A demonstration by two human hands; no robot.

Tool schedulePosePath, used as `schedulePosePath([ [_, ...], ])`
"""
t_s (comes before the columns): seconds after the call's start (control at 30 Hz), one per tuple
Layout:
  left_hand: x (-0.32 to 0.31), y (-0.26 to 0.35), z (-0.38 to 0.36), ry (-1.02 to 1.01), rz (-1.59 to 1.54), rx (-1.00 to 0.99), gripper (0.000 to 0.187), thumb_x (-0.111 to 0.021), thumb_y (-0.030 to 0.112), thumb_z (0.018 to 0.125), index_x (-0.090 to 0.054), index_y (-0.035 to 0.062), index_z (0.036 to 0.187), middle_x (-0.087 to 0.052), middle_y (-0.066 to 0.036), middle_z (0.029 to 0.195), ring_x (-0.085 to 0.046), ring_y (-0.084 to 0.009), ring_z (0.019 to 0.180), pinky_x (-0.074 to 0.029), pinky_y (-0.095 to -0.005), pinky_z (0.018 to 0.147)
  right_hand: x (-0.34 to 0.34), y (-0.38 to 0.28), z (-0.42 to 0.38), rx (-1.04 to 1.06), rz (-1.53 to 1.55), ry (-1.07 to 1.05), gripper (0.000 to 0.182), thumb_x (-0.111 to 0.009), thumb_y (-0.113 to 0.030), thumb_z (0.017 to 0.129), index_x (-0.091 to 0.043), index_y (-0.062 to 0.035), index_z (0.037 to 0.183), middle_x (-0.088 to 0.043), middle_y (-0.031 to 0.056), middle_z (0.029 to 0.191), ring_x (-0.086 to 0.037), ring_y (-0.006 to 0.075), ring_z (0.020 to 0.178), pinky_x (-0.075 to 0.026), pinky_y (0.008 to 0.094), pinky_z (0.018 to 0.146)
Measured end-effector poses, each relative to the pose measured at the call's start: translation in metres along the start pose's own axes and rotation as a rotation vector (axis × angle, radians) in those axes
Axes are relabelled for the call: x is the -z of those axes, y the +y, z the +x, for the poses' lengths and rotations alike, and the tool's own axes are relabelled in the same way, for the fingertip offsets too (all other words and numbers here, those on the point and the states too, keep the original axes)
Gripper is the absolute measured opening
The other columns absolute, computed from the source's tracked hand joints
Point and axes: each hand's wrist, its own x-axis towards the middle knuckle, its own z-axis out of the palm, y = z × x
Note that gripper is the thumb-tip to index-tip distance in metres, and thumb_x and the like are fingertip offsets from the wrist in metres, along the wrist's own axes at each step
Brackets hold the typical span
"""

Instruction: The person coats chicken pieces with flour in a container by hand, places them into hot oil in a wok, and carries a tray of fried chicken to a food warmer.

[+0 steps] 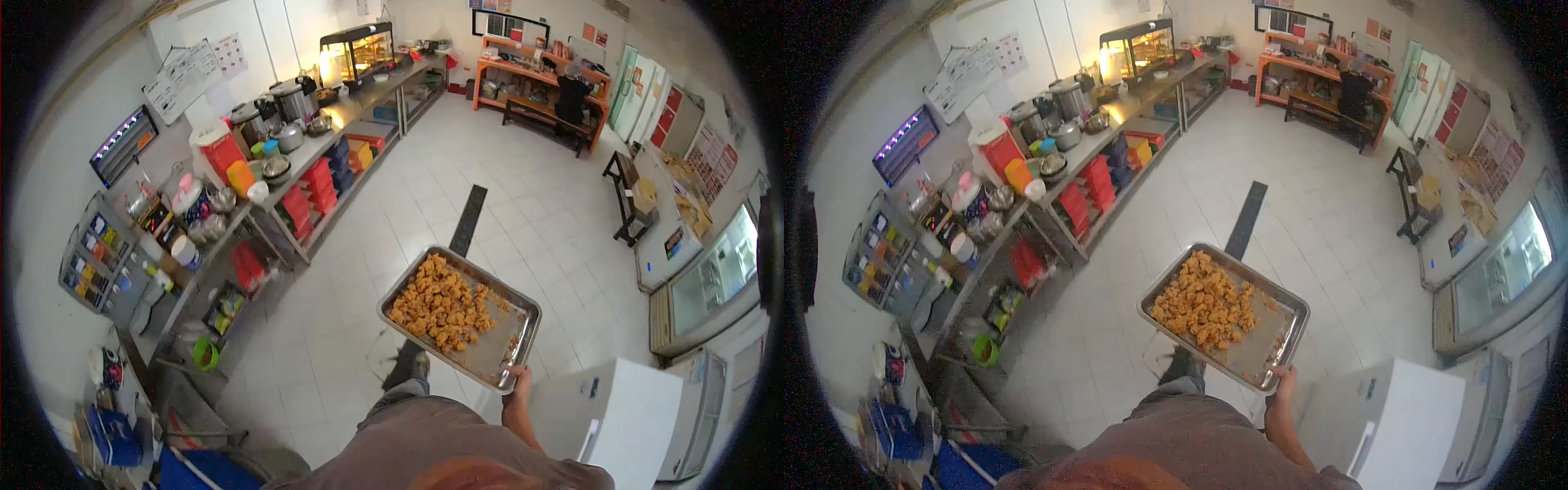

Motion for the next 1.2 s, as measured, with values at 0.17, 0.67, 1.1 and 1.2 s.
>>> schedulePosePath([
  [0.17,0.066,0.22,0.092,0.025,-0.022,-0.188,0.021,-0.054,0.022,0.084,-0.066,0.0044,0.083,-0.065,-0.019,0.083,-0.06,-0.0355,0.069,-0.049,-0.0451,0.063,-0.108,-0.006,0.125,-0.024,0.009,0.13,0.039,-0.061,-0.013,0.066,-0.046,-0.003,0.1,-0.051,0.0094,0.088,-0.055,0.0239,0.08,-0.048,0.0376,0.067],
  [0.67,0.283,1.005,0.122,-0.141,-0.465,-0.872,0.035,-0.045,0.03,0.096,-0.055,0.0049,0.119,-0.063,-0.008,0.103,-0.063,-0.0176,0.091,-0.048,-0.0315,0.077,-0.383,-0.073,0.572,0.14,-0.241,-0.063,0.032,-0.056,-0.006,0.061,-0.058,0.0064,0.09,-0.059,0.0091,0.078,-0.058,0.0223,0.066,-0.049,0.0331,0.06],
  [1.1,0.481,1.273,0.224,-0.186,-1.086,-0.7,0.065,-0.035,0.056,0.096,-0.053,0.0005,0.124,-0.063,-0.013,0.109,-0.062,-0.0223,0.098,-0.049,-0.0371,0.075,-0.716,-0.058,0.939,-0.031,-0.288,-0.345,0.047,-0.056,-0.006,0.061,-0.057,0.0094,0.105,-0.064,0.0154,0.09,-0.064,0.0248,0.074,-0.054,0.0331,0.067],
  [1.2,0.53,1.364,0.277,-0.174,-1.005,-0.674,0.064,-0.04,0.056,0.094,-0.057,-0.0018,0.116,-0.064,-0.01,0.1,-0.062,-0.0202,0.09,-0.049,-0.0368,0.073,-0.815,-0.076,0.991,-0.074,-0.409,-0.365,0.04,-0.058,-0.008,0.063,-0.06,0.008,0.1,-0.063,0.0123,0.086,-0.061,0.0202,0.068,-0.05,0.0303,0.059],
])
